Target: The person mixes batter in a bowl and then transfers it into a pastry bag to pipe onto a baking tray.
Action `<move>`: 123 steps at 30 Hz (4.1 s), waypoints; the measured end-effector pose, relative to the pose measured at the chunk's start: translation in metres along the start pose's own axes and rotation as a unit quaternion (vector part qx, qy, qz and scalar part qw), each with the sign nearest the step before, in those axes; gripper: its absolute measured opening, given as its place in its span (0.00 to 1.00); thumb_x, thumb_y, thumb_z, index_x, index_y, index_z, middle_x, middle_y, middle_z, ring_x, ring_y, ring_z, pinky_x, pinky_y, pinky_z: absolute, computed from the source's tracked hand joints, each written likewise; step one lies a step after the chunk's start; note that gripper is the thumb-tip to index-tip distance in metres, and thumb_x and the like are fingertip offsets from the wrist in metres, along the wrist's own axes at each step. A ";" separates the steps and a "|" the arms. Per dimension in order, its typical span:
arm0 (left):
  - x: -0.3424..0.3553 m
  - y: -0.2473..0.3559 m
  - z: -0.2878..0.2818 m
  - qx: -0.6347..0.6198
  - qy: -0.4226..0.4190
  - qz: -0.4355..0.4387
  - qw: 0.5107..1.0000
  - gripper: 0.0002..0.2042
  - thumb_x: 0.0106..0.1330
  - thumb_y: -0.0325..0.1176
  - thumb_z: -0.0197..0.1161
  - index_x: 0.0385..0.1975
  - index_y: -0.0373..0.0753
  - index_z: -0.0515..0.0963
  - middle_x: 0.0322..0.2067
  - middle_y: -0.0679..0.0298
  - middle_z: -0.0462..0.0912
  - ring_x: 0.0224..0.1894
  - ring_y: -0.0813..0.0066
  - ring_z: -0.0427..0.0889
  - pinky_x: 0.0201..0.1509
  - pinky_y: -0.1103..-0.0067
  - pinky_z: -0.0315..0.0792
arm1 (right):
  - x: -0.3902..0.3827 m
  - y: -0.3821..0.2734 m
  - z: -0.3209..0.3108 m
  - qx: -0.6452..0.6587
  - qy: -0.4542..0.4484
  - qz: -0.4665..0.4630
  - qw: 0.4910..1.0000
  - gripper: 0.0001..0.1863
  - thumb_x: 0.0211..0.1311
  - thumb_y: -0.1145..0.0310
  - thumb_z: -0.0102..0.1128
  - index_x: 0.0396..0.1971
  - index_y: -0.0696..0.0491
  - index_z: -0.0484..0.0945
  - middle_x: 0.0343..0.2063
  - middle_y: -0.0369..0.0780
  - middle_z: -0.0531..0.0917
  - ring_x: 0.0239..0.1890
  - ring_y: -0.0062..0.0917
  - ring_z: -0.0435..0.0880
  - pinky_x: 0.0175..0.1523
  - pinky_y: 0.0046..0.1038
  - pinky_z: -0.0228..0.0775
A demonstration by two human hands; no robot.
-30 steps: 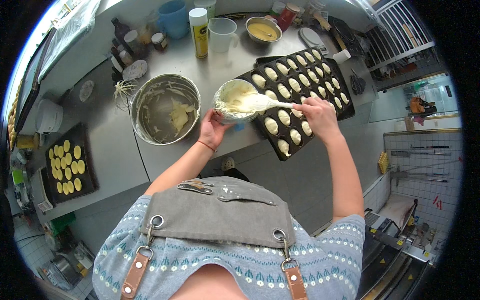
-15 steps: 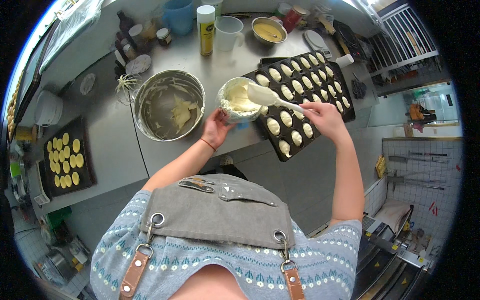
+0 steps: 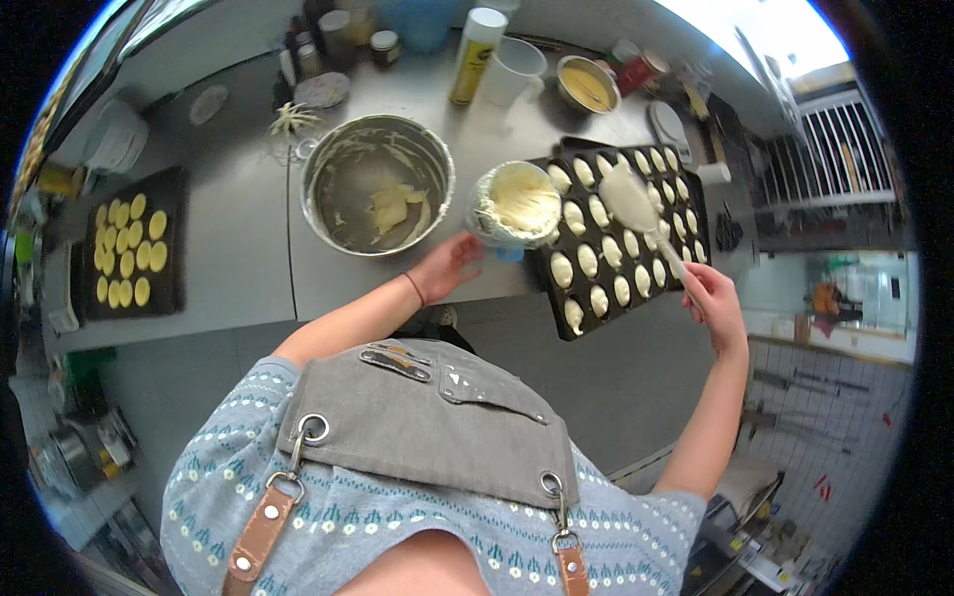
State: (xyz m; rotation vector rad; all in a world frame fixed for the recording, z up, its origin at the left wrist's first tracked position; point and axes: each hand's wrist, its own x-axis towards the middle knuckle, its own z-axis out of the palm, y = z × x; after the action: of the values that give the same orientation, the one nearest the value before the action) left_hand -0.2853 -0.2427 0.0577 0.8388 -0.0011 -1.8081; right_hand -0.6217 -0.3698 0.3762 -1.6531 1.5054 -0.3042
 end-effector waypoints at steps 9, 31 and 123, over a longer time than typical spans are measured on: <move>-0.151 0.067 -0.149 0.781 0.156 0.030 0.604 0.24 0.71 0.50 0.52 0.53 0.35 0.76 0.46 0.49 0.84 0.49 0.53 0.83 0.51 0.67 0.75 | 0.089 0.003 0.065 -0.515 0.334 -0.456 0.644 0.18 0.65 0.71 0.58 0.54 0.45 0.77 0.31 0.34 0.79 0.33 0.28 0.81 0.36 0.31 0.75; -0.159 0.166 -0.043 0.295 0.166 0.419 0.843 0.28 0.51 0.11 0.45 0.53 0.30 0.80 0.51 0.58 0.84 0.53 0.75 0.81 0.59 0.82 0.72 | 0.082 -0.101 0.396 -0.555 0.007 -0.388 0.736 0.10 0.60 0.68 0.57 0.35 0.52 0.86 0.33 0.42 0.86 0.36 0.33 0.88 0.40 0.33 0.81; 0.038 0.023 0.021 -0.104 -0.026 0.097 0.990 0.12 0.76 0.37 0.46 0.32 0.42 0.75 0.28 0.68 0.76 0.37 0.72 0.78 0.59 0.43 0.72 | -0.026 0.048 0.072 -0.480 0.199 -0.291 0.804 0.20 0.60 0.70 0.60 0.50 0.33 0.84 0.29 0.33 0.75 0.34 0.28 0.77 0.40 0.33 0.71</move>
State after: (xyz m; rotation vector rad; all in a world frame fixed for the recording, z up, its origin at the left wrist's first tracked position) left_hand -0.2839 -0.2914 0.0616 0.6214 0.0703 -1.6153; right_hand -0.6124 -0.3117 0.3072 -3.0463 1.4940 -0.2239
